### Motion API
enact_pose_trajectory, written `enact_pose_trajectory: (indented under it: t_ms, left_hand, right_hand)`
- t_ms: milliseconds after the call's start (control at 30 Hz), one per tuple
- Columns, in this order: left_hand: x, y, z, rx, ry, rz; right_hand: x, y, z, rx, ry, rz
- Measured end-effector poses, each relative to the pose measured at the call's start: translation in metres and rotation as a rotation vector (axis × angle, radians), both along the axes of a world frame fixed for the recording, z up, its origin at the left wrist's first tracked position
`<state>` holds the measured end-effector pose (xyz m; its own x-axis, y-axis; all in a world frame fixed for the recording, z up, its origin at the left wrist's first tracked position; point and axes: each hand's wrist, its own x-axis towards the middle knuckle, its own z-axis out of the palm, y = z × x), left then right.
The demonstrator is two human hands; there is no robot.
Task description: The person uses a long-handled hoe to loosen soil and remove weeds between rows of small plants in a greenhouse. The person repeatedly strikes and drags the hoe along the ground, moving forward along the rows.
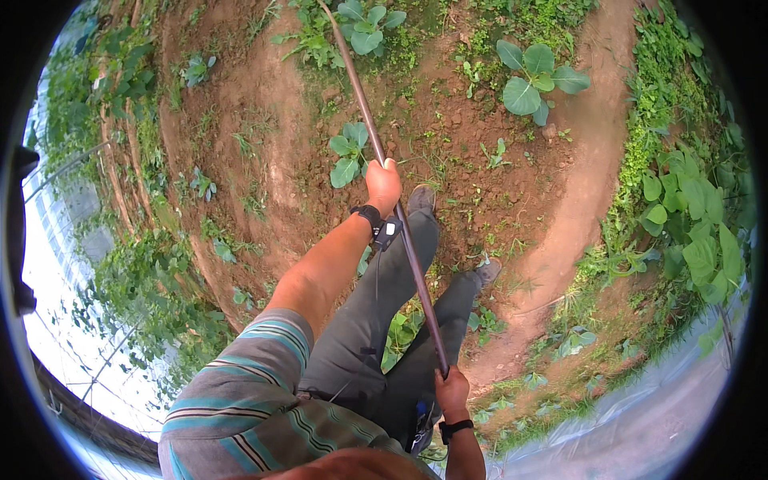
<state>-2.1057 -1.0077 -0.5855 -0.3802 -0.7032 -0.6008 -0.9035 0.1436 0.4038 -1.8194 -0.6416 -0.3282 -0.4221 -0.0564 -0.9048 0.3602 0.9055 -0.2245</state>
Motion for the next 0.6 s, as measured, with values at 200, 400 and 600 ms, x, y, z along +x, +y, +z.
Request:
enact_pose_trajectory:
  t_ms: [200,400,600]
  left_hand:
    - [0.037,0.032,0.022,0.043,0.053,0.058]
    - [0.092,0.072,0.022,0.076,0.030,0.087]
    - [0.130,0.117,0.031,0.080,0.003,0.113]
  right_hand:
    - [0.029,0.033,0.034,-0.004,0.039,0.011]
    - [0.068,0.078,0.052,0.028,0.013,-0.004]
    - [0.094,0.121,0.067,0.000,0.062,0.005]
